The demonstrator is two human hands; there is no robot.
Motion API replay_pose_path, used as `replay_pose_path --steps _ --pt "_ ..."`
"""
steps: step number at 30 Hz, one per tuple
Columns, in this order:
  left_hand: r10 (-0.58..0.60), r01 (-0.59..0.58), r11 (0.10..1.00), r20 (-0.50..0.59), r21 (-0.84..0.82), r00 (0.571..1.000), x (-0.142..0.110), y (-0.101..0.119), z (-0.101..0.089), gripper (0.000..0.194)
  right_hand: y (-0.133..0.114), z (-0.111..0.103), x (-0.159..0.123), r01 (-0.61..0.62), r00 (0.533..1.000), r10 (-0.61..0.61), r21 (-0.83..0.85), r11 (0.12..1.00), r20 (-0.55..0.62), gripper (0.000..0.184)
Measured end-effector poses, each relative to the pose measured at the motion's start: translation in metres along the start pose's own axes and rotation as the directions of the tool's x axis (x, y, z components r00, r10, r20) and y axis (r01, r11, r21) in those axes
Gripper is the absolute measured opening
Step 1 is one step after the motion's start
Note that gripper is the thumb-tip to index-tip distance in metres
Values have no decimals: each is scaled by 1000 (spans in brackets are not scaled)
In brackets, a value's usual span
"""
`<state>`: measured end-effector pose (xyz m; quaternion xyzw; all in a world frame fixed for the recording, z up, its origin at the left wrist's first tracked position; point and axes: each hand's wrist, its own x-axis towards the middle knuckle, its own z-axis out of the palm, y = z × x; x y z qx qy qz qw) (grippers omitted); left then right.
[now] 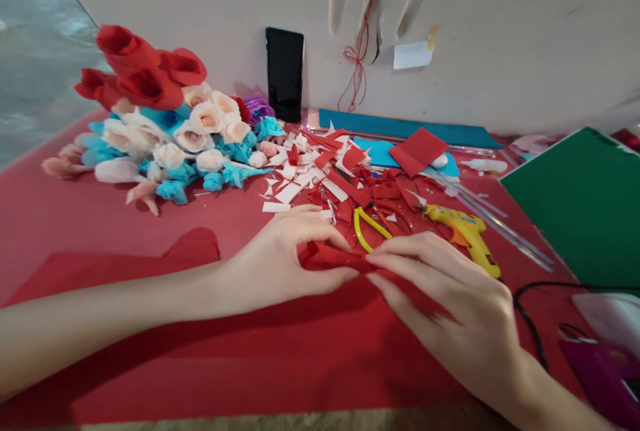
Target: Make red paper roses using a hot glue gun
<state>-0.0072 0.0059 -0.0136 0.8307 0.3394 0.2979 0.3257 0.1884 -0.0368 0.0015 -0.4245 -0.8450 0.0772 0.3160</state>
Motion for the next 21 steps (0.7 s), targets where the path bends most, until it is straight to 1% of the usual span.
replay_pose_path --steps 4,9,14,17,19,21 --pt "38 -37 999 -30 23 999 -1 2 1 9 -3 5 -2 38 997 -34 52 998 -72 11" --pt "58 -58 998 -6 20 998 -1 4 1 7 -5 7 -2 78 990 -70 58 995 -125 17" --pt "19 -19 1000 3 19 1000 -3 5 2 10 -7 10 -5 68 992 -61 53 996 -115 14" --pt "-6 6 1000 7 -13 1000 -3 6 2 7 -7 12 -5 36 993 -37 -6 999 -114 12" --pt "-23 23 999 9 -38 1000 -3 7 2 7 -3 11 -3 -11 992 -2 -101 995 -124 10" --pt "-51 52 997 16 -49 999 -3 8 2 8 7 8 1 -71 988 42 -197 978 -148 9"
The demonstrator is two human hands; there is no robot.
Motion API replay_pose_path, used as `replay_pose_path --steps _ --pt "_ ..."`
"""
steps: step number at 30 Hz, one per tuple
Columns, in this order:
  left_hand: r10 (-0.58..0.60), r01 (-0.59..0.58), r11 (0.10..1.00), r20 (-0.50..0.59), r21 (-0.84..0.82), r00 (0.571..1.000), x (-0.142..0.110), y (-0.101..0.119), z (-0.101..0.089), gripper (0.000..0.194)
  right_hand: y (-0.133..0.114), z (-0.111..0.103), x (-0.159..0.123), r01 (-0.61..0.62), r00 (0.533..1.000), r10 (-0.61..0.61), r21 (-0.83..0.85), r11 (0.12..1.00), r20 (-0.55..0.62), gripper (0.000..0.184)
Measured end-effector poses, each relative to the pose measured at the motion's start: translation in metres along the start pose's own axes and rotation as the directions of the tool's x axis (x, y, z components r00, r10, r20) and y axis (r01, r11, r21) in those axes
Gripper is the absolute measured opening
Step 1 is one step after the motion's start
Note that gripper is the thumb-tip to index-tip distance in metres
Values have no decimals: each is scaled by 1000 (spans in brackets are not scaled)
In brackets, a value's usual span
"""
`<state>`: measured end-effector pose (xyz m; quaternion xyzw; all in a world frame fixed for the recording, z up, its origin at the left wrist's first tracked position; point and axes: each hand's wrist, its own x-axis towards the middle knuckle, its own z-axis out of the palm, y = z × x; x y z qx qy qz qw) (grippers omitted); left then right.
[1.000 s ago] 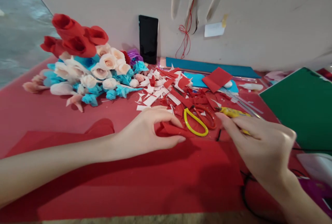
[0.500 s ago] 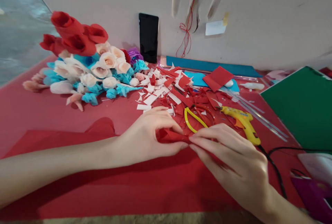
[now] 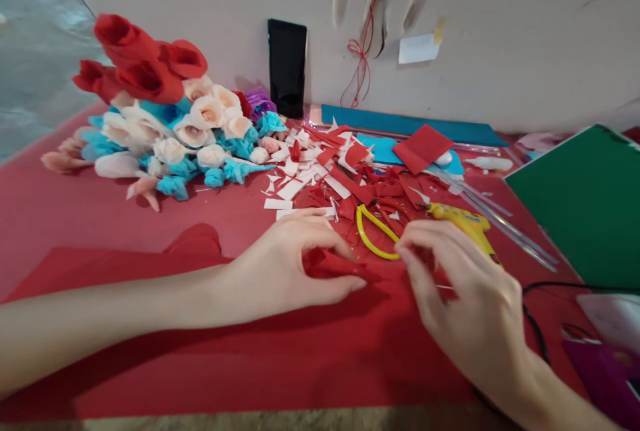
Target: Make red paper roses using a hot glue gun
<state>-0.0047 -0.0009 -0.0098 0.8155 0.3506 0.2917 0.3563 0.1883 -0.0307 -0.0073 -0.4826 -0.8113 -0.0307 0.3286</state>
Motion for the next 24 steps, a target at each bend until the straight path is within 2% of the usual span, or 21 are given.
replay_pose_path --steps 4,7,9,10,12,14,16,18,20,22,24 --pt "-5 5 998 -4 58 1000 0 0 -1 13 32 -2 10 -110 993 114 -135 985 23 6" --pt "93 -92 985 -1 146 996 -1 -2 -1 11 48 -2 14 -192 978 205 -209 959 45 22" --pt "153 -152 967 14 204 988 -2 -3 -2 10 48 -2 15 -246 961 261 -153 957 88 30" --pt "168 -169 958 21 231 985 -2 -3 -2 10 45 -2 14 -261 955 268 -74 963 127 26" --pt "186 -188 947 33 262 982 -2 -4 -1 11 36 -3 13 -255 945 221 120 959 241 12" --pt "215 -215 942 29 259 976 -1 -4 -1 12 26 -5 10 -206 929 107 254 945 355 30" --pt "246 -241 940 13 241 969 -1 -4 -1 13 18 -5 6 -123 912 -12 303 945 410 37" --pt "266 -259 938 2 231 964 -2 -3 -1 13 11 -3 2 -39 918 -87 307 951 388 33" --pt "269 -256 934 -20 250 963 -4 -2 -1 12 5 1 -2 25 929 -125 278 960 349 21" --pt "254 -229 932 -57 280 965 -6 0 -1 10 0 4 -3 72 935 -147 232 970 324 9" --pt "230 -197 935 -80 295 970 -7 1 -1 9 -3 6 -3 122 941 -174 190 974 289 5"
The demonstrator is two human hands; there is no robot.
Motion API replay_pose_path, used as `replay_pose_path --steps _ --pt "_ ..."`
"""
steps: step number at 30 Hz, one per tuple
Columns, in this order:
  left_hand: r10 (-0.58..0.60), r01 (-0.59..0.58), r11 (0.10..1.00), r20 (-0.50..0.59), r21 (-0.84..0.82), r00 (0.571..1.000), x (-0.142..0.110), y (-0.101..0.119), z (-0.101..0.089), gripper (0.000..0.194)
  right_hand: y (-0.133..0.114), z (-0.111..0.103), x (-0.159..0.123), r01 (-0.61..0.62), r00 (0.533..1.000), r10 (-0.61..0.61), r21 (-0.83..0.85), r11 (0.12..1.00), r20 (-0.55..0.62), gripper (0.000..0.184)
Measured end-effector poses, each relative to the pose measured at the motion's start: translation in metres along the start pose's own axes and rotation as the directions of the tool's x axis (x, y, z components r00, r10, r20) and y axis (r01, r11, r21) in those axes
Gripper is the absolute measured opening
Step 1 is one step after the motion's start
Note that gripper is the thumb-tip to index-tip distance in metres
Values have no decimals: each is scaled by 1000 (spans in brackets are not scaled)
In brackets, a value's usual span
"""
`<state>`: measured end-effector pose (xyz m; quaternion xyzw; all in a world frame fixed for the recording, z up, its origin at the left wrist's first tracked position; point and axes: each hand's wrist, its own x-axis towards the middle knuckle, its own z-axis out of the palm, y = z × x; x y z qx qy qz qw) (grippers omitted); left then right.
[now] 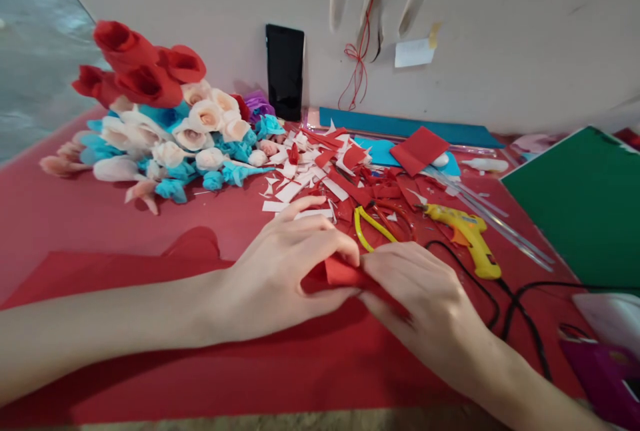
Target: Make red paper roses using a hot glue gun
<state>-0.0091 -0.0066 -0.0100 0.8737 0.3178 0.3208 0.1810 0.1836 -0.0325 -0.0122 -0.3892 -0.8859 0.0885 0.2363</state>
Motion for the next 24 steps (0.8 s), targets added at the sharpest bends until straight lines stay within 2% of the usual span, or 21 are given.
replay_pose_path --steps 3,7,8,10,11,13,15,18,21,24 --pt "10 -10 1000 31 -22 999 1 0 -1 10 0 0 -1 93 993 -100 -105 990 -64 10" --pt "77 -77 992 -8 -101 997 3 -1 -8 35 4 -2 -7 241 955 -281 -302 922 -95 23" --pt "79 -82 988 -24 -133 997 3 -2 -10 33 5 -3 -9 261 949 -305 -339 904 -84 26" --pt "62 -66 975 -23 -212 998 4 -2 -14 18 4 -4 -10 302 936 -347 -384 873 -53 27" --pt "41 -42 968 -8 -247 999 4 -3 -14 18 3 -4 -9 326 928 -370 -393 860 -38 29" --pt "-22 23 955 8 -296 1000 4 -3 -14 24 0 -3 -6 385 909 -416 -384 839 1 32" --pt "-73 74 945 18 -318 997 4 -3 -10 17 -2 -1 -3 445 886 -463 -349 825 34 33" --pt "-23 39 953 59 -300 998 5 -4 -4 12 -4 6 -1 503 858 -512 -278 818 47 33" --pt "54 -35 958 59 -285 997 7 -3 -1 9 -4 13 -4 514 856 -514 -215 831 59 35" --pt "67 -49 958 57 -281 996 7 0 0 12 -6 18 -7 518 855 -510 -189 834 95 35"
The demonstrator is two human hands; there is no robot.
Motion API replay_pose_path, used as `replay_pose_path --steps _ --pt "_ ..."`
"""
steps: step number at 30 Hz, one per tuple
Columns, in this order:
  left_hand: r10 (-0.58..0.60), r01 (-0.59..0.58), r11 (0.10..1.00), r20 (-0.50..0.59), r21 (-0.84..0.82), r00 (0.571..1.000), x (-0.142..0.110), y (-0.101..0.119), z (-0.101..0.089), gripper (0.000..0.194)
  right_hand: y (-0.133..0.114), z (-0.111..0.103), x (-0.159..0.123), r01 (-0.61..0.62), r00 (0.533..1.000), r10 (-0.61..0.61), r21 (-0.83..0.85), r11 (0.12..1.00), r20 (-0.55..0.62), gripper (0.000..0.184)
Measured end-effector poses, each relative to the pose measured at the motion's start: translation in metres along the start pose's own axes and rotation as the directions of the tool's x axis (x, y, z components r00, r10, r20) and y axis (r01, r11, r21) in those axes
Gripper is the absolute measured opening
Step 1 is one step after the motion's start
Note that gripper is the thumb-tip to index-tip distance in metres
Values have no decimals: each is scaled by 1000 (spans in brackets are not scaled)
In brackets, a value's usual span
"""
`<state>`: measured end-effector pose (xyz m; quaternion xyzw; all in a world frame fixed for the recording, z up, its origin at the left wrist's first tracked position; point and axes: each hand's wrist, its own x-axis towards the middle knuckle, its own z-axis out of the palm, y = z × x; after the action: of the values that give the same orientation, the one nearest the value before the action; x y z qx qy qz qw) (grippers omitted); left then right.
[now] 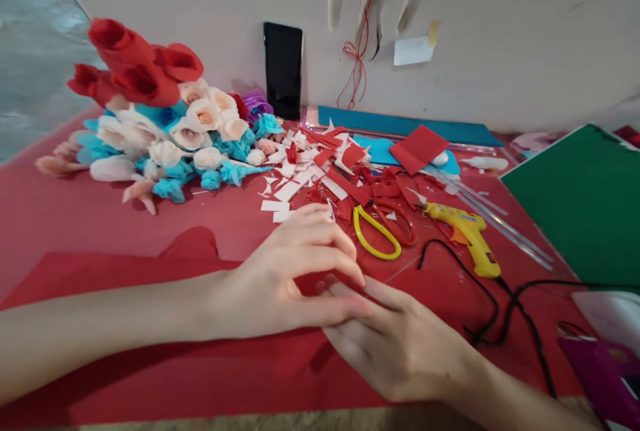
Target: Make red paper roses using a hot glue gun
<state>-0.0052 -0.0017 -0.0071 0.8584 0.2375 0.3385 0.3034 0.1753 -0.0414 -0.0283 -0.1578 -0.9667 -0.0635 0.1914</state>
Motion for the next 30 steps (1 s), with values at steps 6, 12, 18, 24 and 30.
replay_pose_path --steps 6,12,18,24,30 --pt "-80 79 995 19 68 997 -2 8 3 15 -7 3 5 -28 987 26 13 1000 159 26" --pt "-224 228 969 43 -99 974 -4 11 5 7 -6 6 3 -13 975 9 13 1000 223 24" --pt "-280 279 956 2 -96 960 2 6 -5 10 -1 -2 2 44 991 -36 -62 997 131 32" --pt "-347 342 936 -50 -88 937 8 -4 -15 9 6 -18 4 36 997 -36 -1 999 68 35" --pt "-409 404 912 -78 -78 909 14 -17 -19 10 18 -35 -1 -335 911 386 286 898 -145 17"
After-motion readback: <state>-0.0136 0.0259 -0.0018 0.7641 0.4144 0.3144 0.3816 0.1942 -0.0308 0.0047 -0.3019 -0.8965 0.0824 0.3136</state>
